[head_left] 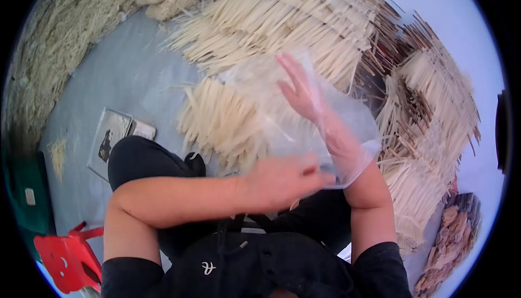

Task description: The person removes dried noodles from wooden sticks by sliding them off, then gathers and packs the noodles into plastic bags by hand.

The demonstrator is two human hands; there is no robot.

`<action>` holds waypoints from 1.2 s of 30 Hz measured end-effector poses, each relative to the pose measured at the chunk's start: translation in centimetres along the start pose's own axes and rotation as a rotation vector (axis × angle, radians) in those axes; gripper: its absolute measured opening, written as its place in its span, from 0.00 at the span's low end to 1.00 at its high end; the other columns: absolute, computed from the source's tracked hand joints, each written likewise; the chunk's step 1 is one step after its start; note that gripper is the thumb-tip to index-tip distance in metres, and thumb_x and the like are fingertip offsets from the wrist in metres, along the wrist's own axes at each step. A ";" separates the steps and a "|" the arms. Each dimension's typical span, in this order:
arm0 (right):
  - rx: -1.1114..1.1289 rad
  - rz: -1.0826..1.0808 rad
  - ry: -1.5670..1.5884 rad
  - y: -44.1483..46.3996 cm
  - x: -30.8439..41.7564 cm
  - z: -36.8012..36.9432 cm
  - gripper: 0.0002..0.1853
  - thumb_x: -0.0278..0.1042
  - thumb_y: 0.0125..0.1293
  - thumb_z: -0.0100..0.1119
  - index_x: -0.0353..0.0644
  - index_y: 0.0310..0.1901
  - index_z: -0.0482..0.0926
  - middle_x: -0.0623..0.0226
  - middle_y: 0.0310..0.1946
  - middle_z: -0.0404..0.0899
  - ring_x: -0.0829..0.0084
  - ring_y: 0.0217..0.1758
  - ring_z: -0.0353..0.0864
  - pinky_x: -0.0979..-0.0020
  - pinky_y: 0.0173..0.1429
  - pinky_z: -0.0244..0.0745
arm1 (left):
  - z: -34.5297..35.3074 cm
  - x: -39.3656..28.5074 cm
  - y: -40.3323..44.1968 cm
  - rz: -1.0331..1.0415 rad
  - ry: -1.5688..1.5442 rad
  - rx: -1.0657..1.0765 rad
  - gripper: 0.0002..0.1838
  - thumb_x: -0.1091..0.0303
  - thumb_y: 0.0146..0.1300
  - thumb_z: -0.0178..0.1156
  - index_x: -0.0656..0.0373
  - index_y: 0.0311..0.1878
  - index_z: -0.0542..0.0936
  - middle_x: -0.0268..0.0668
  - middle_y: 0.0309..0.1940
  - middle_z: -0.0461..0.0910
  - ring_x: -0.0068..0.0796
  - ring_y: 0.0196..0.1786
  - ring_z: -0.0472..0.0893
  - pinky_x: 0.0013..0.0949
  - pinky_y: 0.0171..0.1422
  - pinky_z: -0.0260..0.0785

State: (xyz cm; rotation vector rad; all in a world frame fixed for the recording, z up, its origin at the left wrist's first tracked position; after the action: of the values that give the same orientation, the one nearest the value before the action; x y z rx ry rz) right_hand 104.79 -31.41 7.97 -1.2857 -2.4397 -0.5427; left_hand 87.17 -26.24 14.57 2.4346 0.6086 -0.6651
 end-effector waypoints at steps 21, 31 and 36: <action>-0.239 -0.268 0.231 3.9 12.9 -2.6 0.19 0.27 0.66 0.57 0.40 0.59 0.75 0.55 0.64 0.71 0.62 0.70 0.67 0.66 0.70 0.59 | -31.2 16.1 -9.4 -0.282 0.239 -1.022 0.11 0.73 0.62 0.58 0.58 0.45 0.84 0.39 0.36 0.84 0.28 0.40 0.80 0.30 0.47 0.72; -0.022 -0.189 0.271 6.9 7.0 12.9 0.13 0.25 0.61 0.58 0.43 0.49 0.79 0.56 0.55 0.75 0.53 0.57 0.76 0.63 0.60 0.72 | -27.5 25.6 -22.0 -0.688 0.350 -1.153 0.10 0.63 0.62 0.63 0.49 0.46 0.85 0.31 0.32 0.68 0.21 0.30 0.71 0.26 0.29 0.72; 0.161 -0.020 0.339 5.2 1.6 21.6 0.12 0.25 0.62 0.57 0.42 0.47 0.79 0.55 0.53 0.76 0.52 0.56 0.76 0.63 0.59 0.73 | -19.1 38.0 -29.2 -0.980 0.244 -1.120 0.11 0.65 0.61 0.65 0.53 0.47 0.81 0.34 0.35 0.65 0.23 0.30 0.71 0.24 0.26 0.74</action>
State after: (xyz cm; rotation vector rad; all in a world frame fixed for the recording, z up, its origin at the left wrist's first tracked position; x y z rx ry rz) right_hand 105.91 -17.36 -9.25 -1.0133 -2.1678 -0.5112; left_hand 107.07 17.58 -3.92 1.0742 1.7297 -0.2037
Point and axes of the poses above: each hand's wrist, its own y-axis towards the middle knuckle, its own z-axis out of the palm, x = y × z, the point moved 9 cm from there along y, towards the middle knuckle
